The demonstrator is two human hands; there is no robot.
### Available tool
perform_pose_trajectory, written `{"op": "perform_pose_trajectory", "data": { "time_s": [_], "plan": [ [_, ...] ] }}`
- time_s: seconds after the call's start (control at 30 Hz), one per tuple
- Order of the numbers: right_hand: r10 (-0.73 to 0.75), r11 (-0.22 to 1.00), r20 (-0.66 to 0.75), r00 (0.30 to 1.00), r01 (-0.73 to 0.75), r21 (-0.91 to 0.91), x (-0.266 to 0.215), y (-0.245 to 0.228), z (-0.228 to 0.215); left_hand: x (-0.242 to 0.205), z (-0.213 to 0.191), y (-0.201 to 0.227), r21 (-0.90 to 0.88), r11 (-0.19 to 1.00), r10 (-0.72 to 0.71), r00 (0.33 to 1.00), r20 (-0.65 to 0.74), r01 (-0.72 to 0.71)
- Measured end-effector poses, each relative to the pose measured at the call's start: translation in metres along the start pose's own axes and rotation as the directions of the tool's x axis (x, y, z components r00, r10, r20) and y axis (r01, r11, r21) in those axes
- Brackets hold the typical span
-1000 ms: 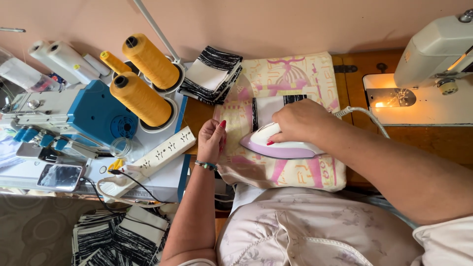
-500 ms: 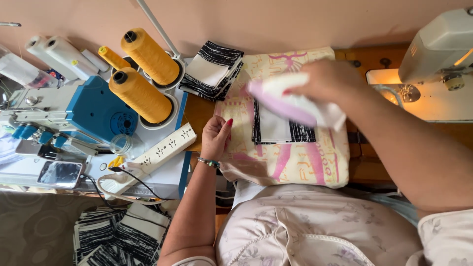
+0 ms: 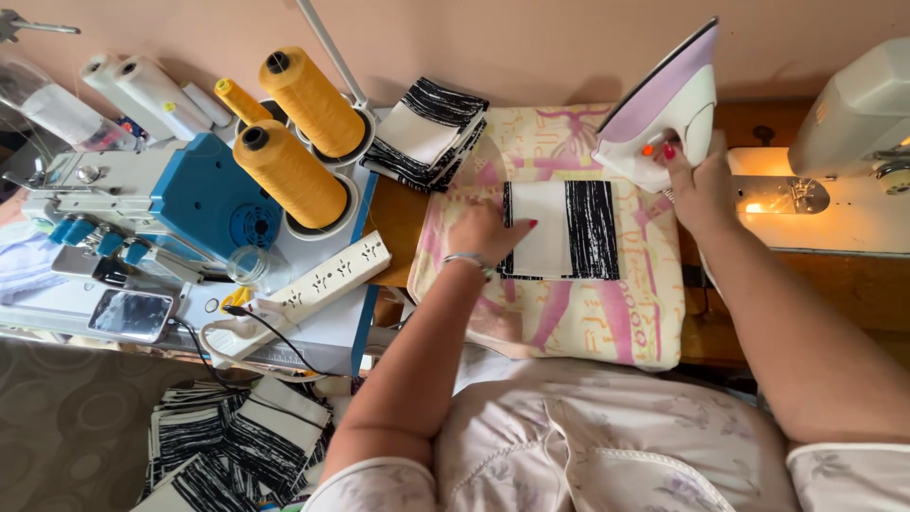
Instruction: Ironing and folding small striped fabric pieces at a sewing workstation.
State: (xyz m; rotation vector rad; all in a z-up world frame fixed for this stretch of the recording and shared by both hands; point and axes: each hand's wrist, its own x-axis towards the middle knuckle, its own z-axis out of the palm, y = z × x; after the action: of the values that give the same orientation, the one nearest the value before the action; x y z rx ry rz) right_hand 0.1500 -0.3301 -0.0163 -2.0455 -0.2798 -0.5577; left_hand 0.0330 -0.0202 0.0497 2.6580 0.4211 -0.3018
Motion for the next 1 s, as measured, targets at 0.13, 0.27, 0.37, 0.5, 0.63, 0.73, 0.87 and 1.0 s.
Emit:
{"op": "perform_pose_trajectory", "data": {
  "time_s": [0.13, 0.27, 0.37, 0.5, 0.63, 0.73, 0.87, 1.0],
  "plan": [
    [0.127, 0.990, 0.184, 0.975, -0.114, -0.078, -0.013, -0.041, -0.028, 0.028, 0.032, 0.009, 0.010, 0.999, 0.040, 0.997, -0.061, -0.039],
    [-0.006, 0.997, 0.208, 0.978, 0.022, -0.077, -0.056, -0.036, -0.071, 0.031, 0.042, 0.001, -0.395, 0.909, 0.057, 0.977, -0.204, -0.136],
    [0.136, 0.973, 0.133, 0.982, -0.107, -0.203, -0.094, -0.008, -0.113, 0.023, 0.046, -0.006, -0.583, 0.787, 0.109, 0.976, -0.188, -0.200],
    [0.024, 0.986, 0.017, 1.000, -0.021, -0.165, -0.126, 0.035, -0.146, 0.046, 0.042, -0.009, -0.615, 0.731, 0.189, 0.953, -0.235, -0.296],
    [0.054, 0.984, -0.014, 0.998, -0.055, -0.168, -0.133, 0.036, -0.151, 0.075, -0.001, 0.016, -0.495, 0.778, 0.319, 0.922, -0.221, -0.388],
    [0.052, 0.957, -0.011, 0.999, -0.053, -0.285, -0.133, 0.042, -0.148, 0.111, -0.045, 0.027, -0.349, 0.761, 0.379, 0.811, -0.446, -0.547],
    [0.067, 0.943, 0.002, 0.998, -0.063, -0.326, -0.134, 0.046, -0.146, 0.171, -0.102, 0.004, -0.410, 0.484, 0.259, 0.574, -0.777, -0.773],
    [0.025, 0.946, 0.009, 1.000, -0.021, -0.322, -0.135, 0.044, -0.145, 0.157, -0.092, -0.054, -0.621, 0.656, -0.088, 0.774, -0.628, -0.430]
  ]
}}
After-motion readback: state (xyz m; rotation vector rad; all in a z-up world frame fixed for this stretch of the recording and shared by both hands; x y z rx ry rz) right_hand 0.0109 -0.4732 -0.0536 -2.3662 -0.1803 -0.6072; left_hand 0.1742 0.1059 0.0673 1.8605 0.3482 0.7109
